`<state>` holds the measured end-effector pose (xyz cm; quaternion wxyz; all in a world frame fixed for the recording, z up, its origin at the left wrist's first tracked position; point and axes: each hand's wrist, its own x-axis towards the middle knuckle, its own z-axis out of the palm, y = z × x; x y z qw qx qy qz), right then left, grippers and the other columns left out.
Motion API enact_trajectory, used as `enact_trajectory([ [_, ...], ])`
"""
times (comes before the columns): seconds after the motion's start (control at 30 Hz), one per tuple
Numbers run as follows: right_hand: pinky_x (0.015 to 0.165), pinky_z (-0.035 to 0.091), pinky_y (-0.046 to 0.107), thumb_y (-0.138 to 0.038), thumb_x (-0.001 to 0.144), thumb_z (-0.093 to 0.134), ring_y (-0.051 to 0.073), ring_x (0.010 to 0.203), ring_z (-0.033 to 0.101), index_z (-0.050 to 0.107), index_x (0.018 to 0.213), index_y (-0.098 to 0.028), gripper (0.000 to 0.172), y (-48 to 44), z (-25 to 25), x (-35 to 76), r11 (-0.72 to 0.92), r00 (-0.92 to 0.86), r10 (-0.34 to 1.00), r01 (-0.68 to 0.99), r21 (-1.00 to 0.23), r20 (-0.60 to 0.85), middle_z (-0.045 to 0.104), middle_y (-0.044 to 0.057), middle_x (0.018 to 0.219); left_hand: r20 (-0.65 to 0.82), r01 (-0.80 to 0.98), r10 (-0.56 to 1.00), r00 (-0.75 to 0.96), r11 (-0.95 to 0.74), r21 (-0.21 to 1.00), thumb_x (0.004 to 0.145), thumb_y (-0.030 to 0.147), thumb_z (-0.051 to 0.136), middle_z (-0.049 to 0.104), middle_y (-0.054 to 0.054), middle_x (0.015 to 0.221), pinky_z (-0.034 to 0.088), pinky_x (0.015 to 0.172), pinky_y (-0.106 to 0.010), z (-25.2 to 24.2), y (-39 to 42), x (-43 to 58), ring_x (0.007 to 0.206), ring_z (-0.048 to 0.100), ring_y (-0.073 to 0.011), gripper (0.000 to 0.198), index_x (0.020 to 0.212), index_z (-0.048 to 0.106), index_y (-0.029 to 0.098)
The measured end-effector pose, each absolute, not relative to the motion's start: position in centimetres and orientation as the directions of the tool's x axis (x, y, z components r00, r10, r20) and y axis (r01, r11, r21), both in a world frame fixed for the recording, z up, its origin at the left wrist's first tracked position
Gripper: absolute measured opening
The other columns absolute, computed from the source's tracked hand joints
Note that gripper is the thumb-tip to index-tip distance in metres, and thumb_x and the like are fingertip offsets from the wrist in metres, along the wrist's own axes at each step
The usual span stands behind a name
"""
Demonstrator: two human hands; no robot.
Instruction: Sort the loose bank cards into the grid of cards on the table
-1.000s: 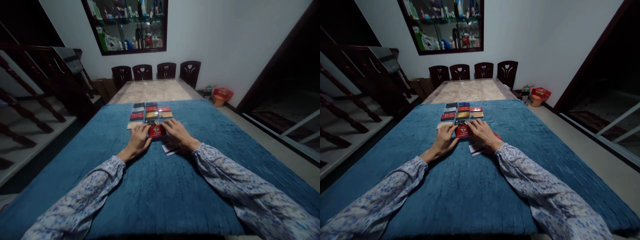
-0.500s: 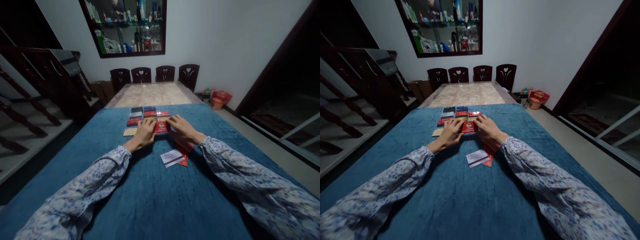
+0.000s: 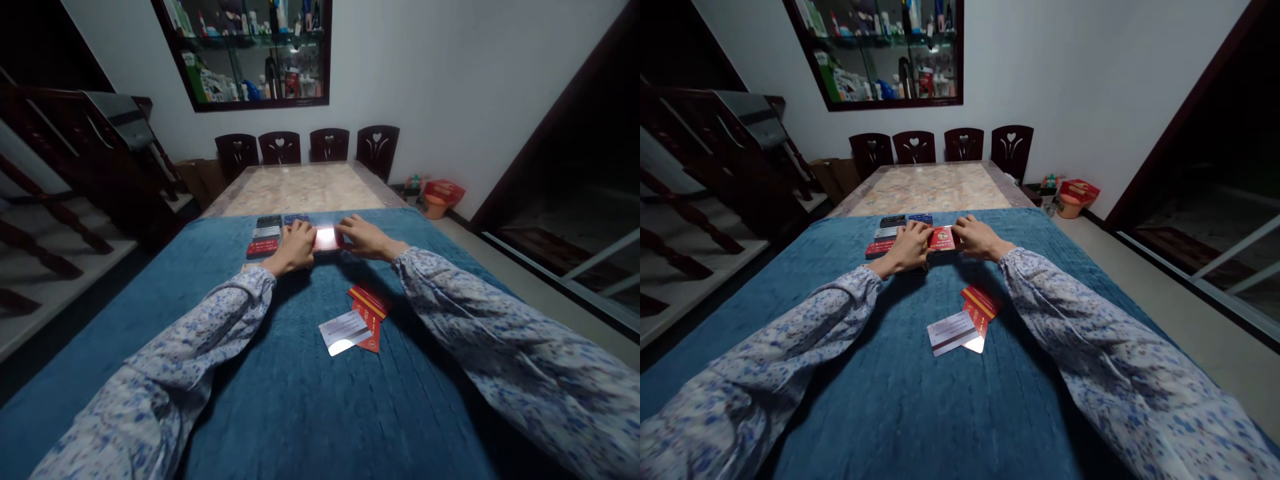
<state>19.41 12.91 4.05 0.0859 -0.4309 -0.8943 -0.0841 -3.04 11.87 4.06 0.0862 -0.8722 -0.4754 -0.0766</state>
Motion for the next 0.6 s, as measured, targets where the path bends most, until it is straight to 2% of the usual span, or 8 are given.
enact_trajectory([
  [0.33,0.088,0.044,0.036,-0.022,0.090,0.063,0.027,0.104,0.053,0.068,0.109,-0.015,0.021,18.2,3.5,20.0,0.595,-0.596,0.782,0.801,0.067,0.183,0.063,0.015,0.118,0.182,0.853,0.834,0.521,-0.518,-0.067,0.088,0.027,0.059,0.057,-0.017,0.136,0.038,0.099,-0.054,3.9,16.6,-1.7,0.130,0.042,-0.0359,0.036,0.122,0.063,0.018],
  [0.6,0.089,0.045,0.032,-0.023,0.089,0.065,0.026,0.104,0.060,0.069,0.112,-0.012,0.026,21.7,2.4,20.3,0.585,-0.584,0.796,0.810,0.047,0.159,0.066,0.016,0.116,0.135,0.868,0.858,0.495,-0.494,-0.049,0.084,0.022,0.058,0.059,-0.016,0.133,0.038,0.099,-0.056,3.6,19.3,-1.0,0.130,0.041,-0.0363,0.035,0.118,0.067,0.019],
])
